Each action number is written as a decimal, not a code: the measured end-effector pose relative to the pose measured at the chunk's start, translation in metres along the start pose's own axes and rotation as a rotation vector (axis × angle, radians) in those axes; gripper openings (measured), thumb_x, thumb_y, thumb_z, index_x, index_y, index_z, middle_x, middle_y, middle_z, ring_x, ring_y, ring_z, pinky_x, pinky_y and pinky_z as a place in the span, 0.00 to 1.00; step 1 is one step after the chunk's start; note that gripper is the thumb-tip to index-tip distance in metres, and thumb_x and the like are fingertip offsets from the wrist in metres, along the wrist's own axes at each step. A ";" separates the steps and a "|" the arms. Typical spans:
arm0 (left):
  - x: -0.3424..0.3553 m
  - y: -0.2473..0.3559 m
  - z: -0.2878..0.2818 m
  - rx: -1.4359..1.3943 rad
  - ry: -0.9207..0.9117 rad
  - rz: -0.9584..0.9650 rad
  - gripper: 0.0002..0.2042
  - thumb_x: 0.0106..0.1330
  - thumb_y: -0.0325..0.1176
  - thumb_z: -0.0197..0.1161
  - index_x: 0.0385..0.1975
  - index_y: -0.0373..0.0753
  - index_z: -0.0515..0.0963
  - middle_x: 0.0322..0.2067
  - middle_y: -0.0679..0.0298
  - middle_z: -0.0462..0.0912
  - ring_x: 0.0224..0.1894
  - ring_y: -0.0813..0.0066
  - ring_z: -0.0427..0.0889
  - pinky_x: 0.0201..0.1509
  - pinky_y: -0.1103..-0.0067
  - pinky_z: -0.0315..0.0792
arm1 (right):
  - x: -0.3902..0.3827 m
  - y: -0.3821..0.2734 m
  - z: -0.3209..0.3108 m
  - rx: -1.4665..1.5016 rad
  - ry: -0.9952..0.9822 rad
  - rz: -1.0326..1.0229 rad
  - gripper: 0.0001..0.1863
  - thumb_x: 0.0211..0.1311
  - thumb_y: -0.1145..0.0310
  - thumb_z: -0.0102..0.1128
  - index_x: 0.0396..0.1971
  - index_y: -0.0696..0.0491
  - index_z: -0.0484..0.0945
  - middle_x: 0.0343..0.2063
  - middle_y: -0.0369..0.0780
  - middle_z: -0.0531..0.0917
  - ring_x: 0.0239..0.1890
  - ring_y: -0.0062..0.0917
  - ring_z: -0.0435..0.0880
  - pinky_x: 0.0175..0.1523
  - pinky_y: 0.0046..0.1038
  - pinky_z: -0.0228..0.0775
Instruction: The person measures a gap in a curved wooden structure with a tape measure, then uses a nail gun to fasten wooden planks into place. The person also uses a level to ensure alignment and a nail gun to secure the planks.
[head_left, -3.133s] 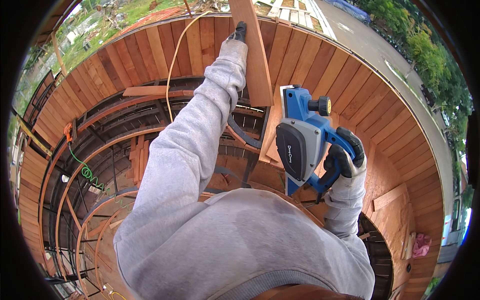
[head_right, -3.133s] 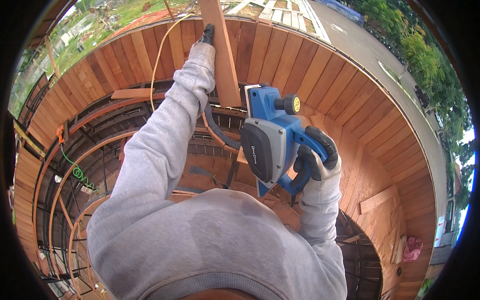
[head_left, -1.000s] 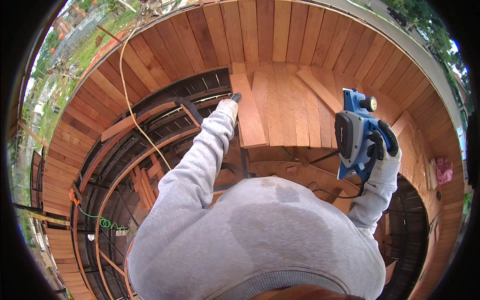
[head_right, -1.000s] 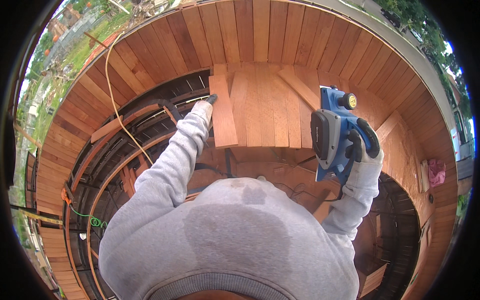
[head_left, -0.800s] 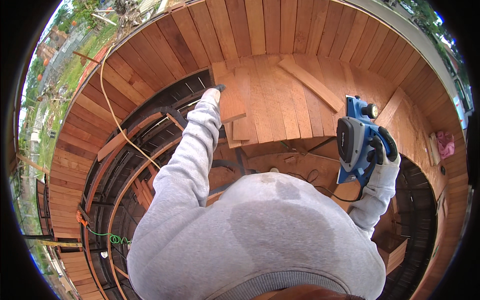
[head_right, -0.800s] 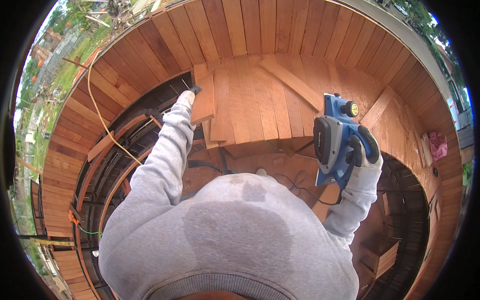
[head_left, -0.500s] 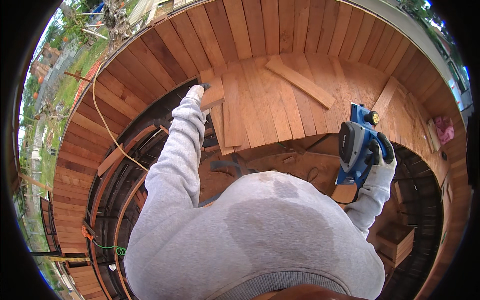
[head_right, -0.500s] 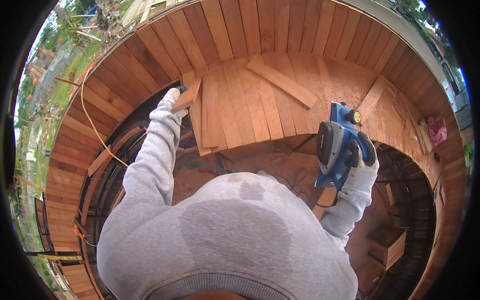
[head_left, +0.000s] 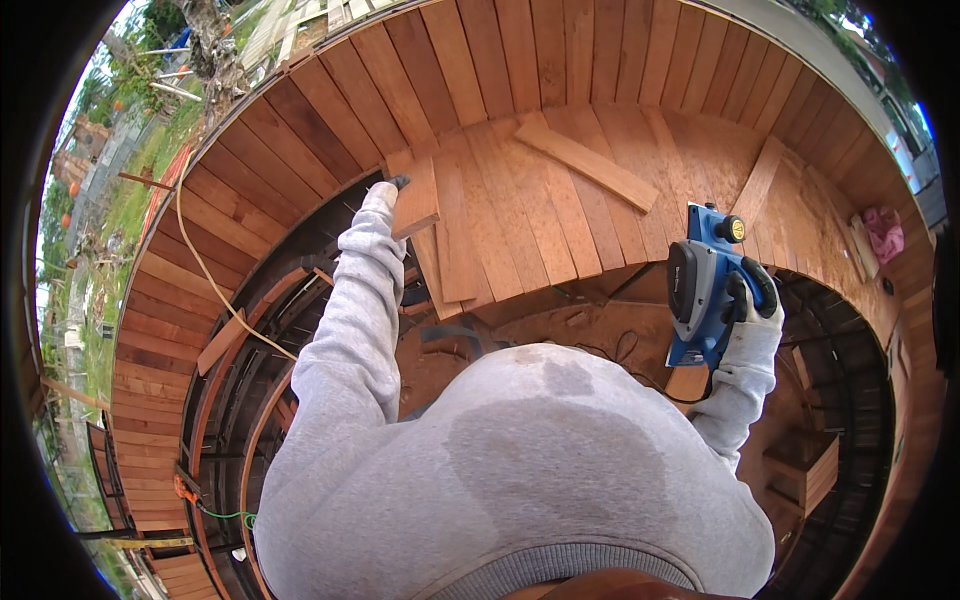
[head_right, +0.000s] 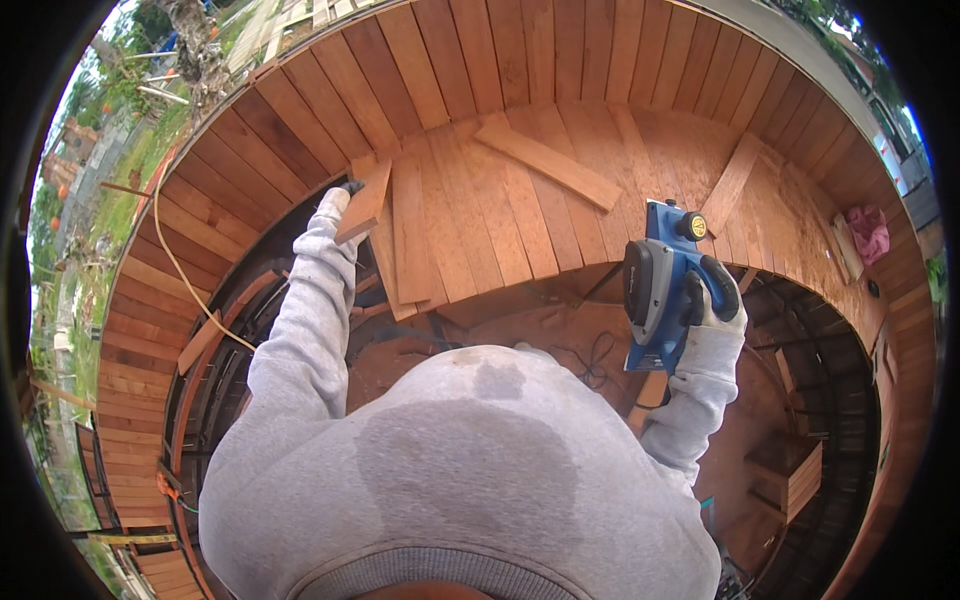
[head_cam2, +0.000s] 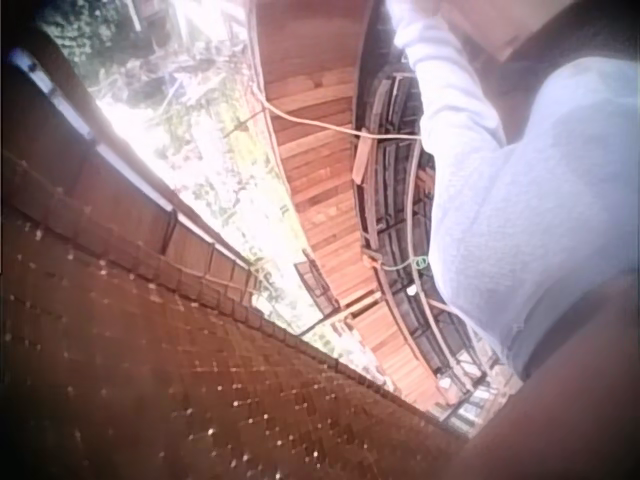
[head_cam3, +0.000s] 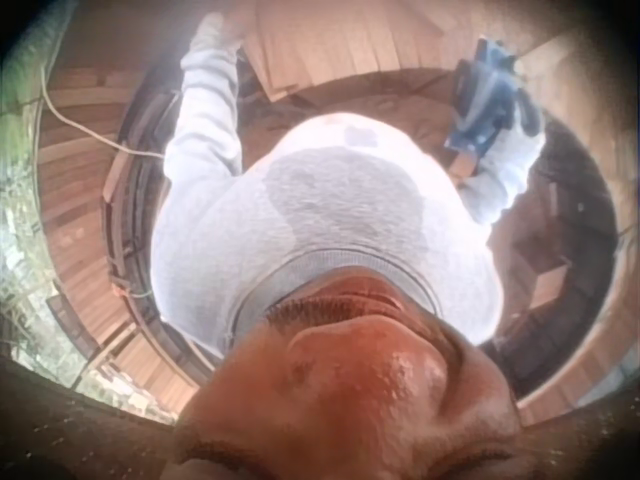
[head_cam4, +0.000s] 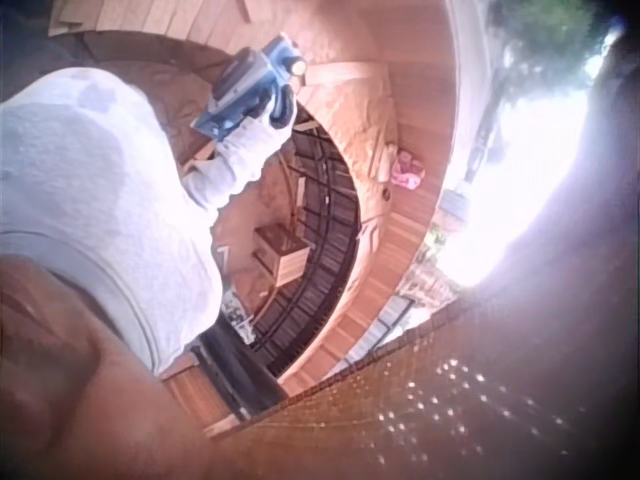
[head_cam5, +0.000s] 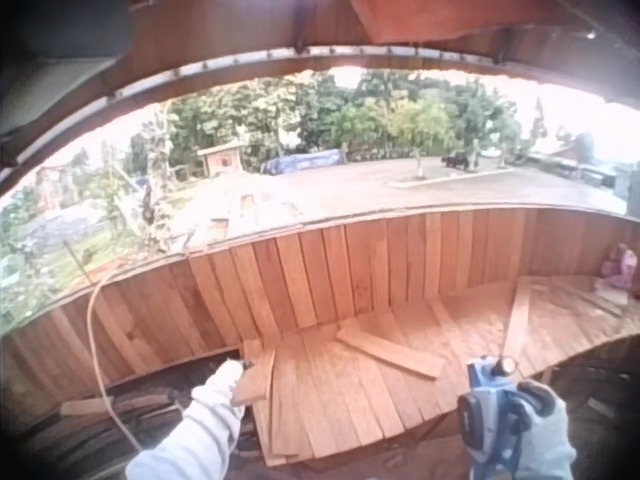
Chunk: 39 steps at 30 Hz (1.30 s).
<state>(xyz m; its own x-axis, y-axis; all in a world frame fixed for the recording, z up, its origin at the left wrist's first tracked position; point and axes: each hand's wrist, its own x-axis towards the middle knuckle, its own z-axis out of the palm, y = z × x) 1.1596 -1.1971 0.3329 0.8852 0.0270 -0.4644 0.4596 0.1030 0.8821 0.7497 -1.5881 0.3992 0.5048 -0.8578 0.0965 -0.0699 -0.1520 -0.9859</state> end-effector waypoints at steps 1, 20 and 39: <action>0.009 0.001 0.003 -0.003 0.016 0.038 0.17 0.66 0.48 0.63 0.43 0.42 0.82 0.39 0.57 0.85 0.38 0.61 0.80 0.44 0.67 0.74 | -0.002 0.003 0.004 0.026 0.001 -0.027 0.19 0.64 0.68 0.68 0.54 0.53 0.80 0.33 0.35 0.84 0.23 0.13 0.75 0.28 0.17 0.67; -0.109 0.116 0.085 0.033 -0.075 0.959 0.18 0.76 0.35 0.54 0.58 0.30 0.73 0.47 0.54 0.84 0.43 0.72 0.81 0.49 0.81 0.72 | -0.045 -0.118 0.105 0.415 -0.614 -0.142 0.22 0.62 0.66 0.65 0.56 0.54 0.76 0.28 0.35 0.79 0.24 0.16 0.77 0.28 0.17 0.70; -0.145 0.043 0.062 -0.112 -0.378 0.747 0.20 0.75 0.32 0.53 0.64 0.32 0.67 0.59 0.58 0.77 0.59 0.72 0.77 0.62 0.84 0.71 | -0.061 -0.154 0.146 0.648 -0.577 -0.084 0.20 0.67 0.64 0.62 0.57 0.54 0.75 0.29 0.37 0.80 0.24 0.18 0.78 0.29 0.22 0.73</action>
<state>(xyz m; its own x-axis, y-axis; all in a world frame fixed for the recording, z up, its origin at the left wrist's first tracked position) 1.0557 -1.2584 0.4432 0.9271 -0.2057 0.3133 -0.2483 0.2888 0.9246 0.8554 -1.4408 0.5248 0.8555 -0.4472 0.2611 0.4022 0.2562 -0.8790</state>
